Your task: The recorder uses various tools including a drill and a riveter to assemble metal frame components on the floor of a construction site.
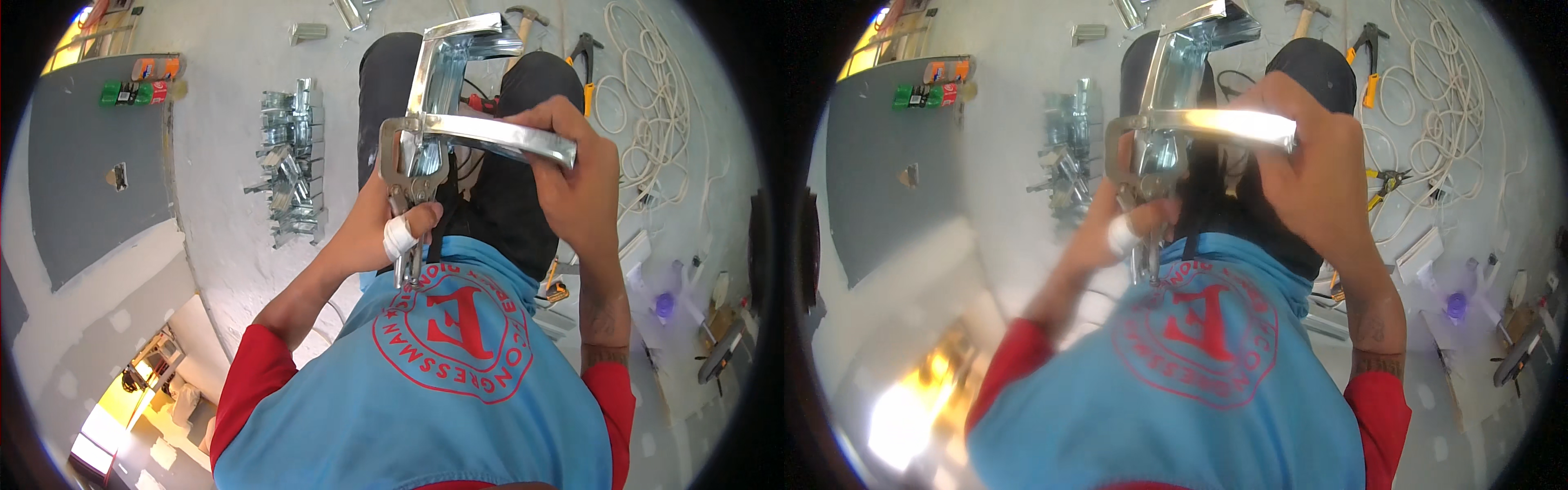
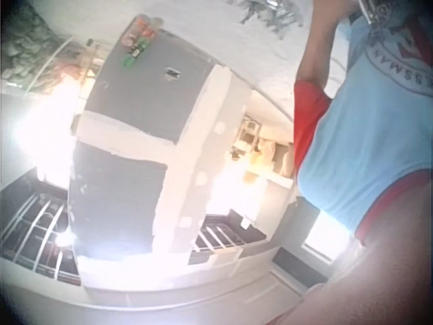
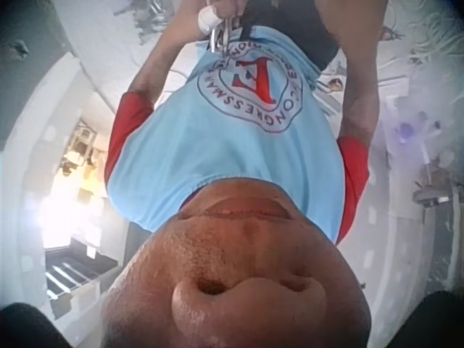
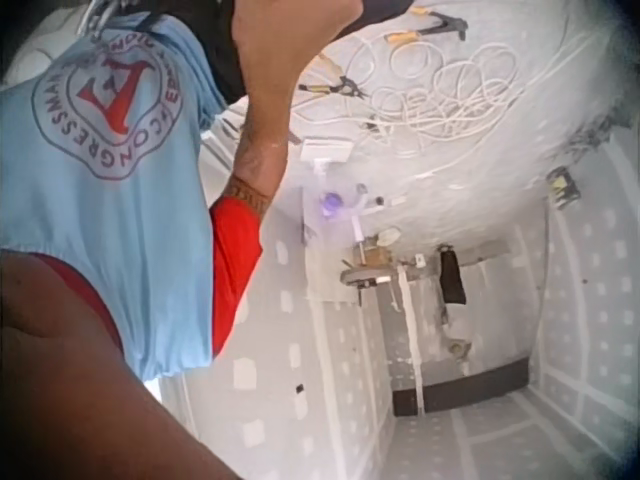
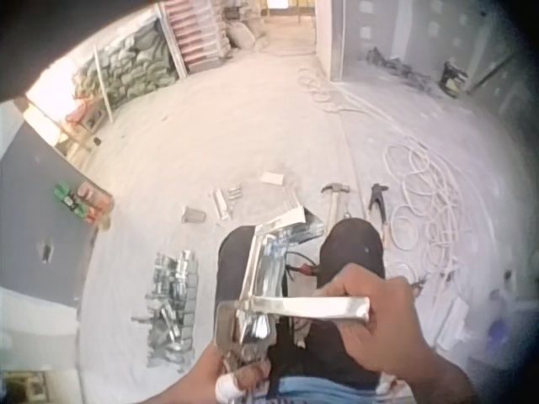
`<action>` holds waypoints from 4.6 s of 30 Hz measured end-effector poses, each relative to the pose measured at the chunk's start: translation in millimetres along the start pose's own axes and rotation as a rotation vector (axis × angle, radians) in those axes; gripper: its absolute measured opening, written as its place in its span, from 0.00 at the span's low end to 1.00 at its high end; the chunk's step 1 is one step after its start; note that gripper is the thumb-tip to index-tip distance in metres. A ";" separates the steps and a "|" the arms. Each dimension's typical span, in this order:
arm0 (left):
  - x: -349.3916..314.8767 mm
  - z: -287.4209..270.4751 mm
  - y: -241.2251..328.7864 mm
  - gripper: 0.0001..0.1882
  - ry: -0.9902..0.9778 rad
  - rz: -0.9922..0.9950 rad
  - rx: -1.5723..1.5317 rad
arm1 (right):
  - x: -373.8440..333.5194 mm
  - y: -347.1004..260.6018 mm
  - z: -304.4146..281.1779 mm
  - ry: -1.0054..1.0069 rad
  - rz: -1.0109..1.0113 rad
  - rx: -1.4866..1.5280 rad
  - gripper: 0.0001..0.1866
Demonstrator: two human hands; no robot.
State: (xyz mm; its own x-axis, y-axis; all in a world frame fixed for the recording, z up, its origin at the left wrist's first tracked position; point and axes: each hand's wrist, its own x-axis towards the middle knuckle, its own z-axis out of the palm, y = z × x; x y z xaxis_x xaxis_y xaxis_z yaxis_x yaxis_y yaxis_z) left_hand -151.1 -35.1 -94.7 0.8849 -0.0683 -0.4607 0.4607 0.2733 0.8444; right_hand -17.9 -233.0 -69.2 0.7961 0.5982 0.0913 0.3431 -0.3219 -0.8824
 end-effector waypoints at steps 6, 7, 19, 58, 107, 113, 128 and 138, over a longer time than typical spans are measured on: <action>5.7 -9.1 -16.3 0.34 0.233 0.215 0.833 | -21.7 18.7 25.6 0.128 0.006 0.023 0.12; 7.3 -5.7 -22.4 0.34 0.348 0.171 1.018 | -25.3 23.6 29.2 0.148 0.083 -0.062 0.12; 5.8 -2.2 -45.8 0.32 0.507 0.077 1.262 | -28.3 37.3 55.7 0.081 0.067 -0.239 0.15; -42.3 -58.2 -65.5 0.14 0.451 0.218 1.165 | -24.1 38.2 64.7 -0.148 -0.331 -0.252 0.21; -10.5 -77.2 55.5 0.24 0.004 -0.131 0.673 | -6.8 42.1 49.1 -0.399 0.060 0.180 0.26; -23.5 -87.6 32.6 0.19 0.045 -0.366 0.246 | 3.0 37.7 43.4 -0.451 0.124 0.113 0.19; -81.3 -90.7 49.6 0.19 0.341 0.192 0.836 | 18.6 40.2 23.3 -0.064 0.087 0.126 0.13; -18.9 -69.2 -67.9 0.18 0.024 0.255 1.442 | 72.5 15.9 -36.0 0.052 -0.005 0.084 0.19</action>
State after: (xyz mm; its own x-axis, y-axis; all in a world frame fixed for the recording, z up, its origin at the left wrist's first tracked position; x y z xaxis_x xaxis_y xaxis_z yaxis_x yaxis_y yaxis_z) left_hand -203.9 14.1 -162.2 0.9565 -0.1467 -0.2523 -0.0245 -0.9018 0.4314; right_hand 63.1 -221.2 -60.0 0.8198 0.5604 0.1176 0.3058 -0.2549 -0.9173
